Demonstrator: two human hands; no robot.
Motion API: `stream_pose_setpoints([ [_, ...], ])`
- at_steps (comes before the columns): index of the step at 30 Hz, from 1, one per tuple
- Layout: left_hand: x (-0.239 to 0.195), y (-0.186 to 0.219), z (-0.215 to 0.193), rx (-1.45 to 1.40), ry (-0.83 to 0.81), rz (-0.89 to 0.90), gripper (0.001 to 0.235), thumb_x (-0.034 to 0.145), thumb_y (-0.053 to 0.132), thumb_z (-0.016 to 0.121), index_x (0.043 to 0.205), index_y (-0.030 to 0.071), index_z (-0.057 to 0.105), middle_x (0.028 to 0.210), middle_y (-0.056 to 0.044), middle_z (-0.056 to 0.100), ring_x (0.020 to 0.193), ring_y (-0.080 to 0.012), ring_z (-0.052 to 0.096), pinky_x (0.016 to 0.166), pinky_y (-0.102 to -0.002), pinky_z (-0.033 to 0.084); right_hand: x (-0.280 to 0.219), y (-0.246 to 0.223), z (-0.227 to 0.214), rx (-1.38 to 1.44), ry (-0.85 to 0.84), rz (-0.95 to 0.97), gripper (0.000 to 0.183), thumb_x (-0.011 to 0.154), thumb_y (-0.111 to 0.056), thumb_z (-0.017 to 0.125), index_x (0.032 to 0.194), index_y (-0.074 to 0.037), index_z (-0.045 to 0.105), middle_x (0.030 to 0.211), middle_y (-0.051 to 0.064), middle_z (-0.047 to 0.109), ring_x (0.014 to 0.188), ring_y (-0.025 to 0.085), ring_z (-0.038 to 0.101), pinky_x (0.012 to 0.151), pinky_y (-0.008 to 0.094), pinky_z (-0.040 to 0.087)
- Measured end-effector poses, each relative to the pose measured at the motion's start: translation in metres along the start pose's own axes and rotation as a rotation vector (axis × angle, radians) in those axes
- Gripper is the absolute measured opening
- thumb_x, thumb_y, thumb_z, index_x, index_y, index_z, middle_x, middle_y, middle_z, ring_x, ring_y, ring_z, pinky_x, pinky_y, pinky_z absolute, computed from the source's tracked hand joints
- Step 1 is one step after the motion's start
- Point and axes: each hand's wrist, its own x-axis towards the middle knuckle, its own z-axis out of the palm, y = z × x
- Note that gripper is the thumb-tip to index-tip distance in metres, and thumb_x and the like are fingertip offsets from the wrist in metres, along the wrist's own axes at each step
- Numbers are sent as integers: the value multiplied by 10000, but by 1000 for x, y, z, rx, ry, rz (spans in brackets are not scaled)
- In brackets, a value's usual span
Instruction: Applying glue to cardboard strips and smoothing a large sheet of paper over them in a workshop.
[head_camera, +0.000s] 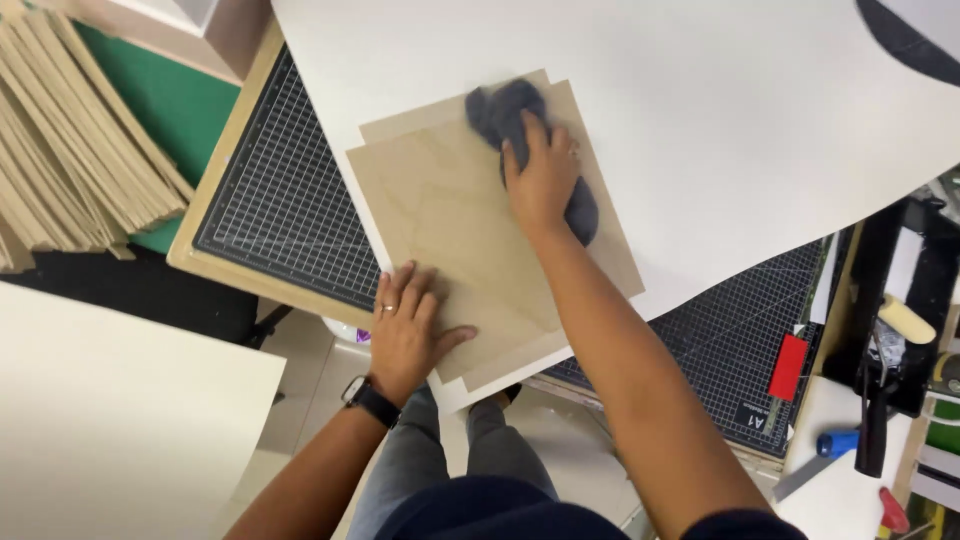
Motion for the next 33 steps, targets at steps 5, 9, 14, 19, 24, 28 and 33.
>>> stream_pose_setpoints([
  [5, -7, -2, -1, 26, 10, -11, 702, 711, 699, 774, 1069, 106, 653, 1325, -110, 609, 1453, -361, 436, 1250, -555, 255, -56, -101, 7, 92, -160, -283, 510, 843, -369, 760, 1314, -211, 648, 1078, 164, 579, 1048, 418, 606, 905, 575, 468],
  [9, -4, 3, -6, 3, 2, -39, 686, 741, 677, 756, 1140, 127, 660, 1361, -85, 599, 1472, -354, 415, 1263, -557, 210, 32, -52, 21, 62, -96, -127, 510, 860, -359, 767, 1343, -270, 631, 1140, 121, 599, 1091, 407, 636, 905, 560, 499],
  [14, 2, 0, -6, 4, 115, 83, 665, 838, 618, 755, 1136, 35, 638, 1425, -134, 601, 1438, -376, 451, 1203, -593, 327, 39, -58, 54, -364, -60, 182, 609, 880, -498, 714, 1424, -264, 568, 1213, 158, 572, 1097, 372, 580, 858, 533, 499],
  [19, -8, 3, -4, 12, -13, -48, 716, 735, 693, 734, 1208, 164, 641, 1448, -43, 566, 1492, -317, 393, 1273, -542, 187, -45, -59, 17, 39, -170, -242, 659, 810, -386, 792, 1434, -367, 581, 1281, 94, 590, 1219, 359, 604, 983, 526, 482],
  [24, -17, 4, -4, 2, -2, -53, 685, 717, 664, 777, 1159, 152, 670, 1412, -52, 601, 1476, -325, 424, 1265, -551, 208, -75, -12, -37, -198, -23, 21, 463, 822, -299, 810, 1256, -191, 690, 1097, 169, 595, 1022, 410, 633, 843, 519, 514],
  [28, -10, -2, 4, 53, 37, -10, 675, 655, 630, 846, 1061, 123, 661, 1373, -78, 625, 1463, -325, 447, 1270, -549, 210, -151, -68, -57, 64, -290, -126, 665, 730, -374, 825, 1368, -355, 639, 1165, 65, 607, 1059, 318, 654, 860, 447, 533],
  [33, -6, 6, -4, 39, 18, -7, 627, 719, 638, 815, 1012, 105, 664, 1403, -81, 619, 1467, -344, 442, 1268, -563, 180, -126, 24, -77, -146, -156, 178, 483, 852, -238, 767, 1323, -186, 676, 1175, 182, 605, 1101, 423, 638, 876, 528, 538],
])
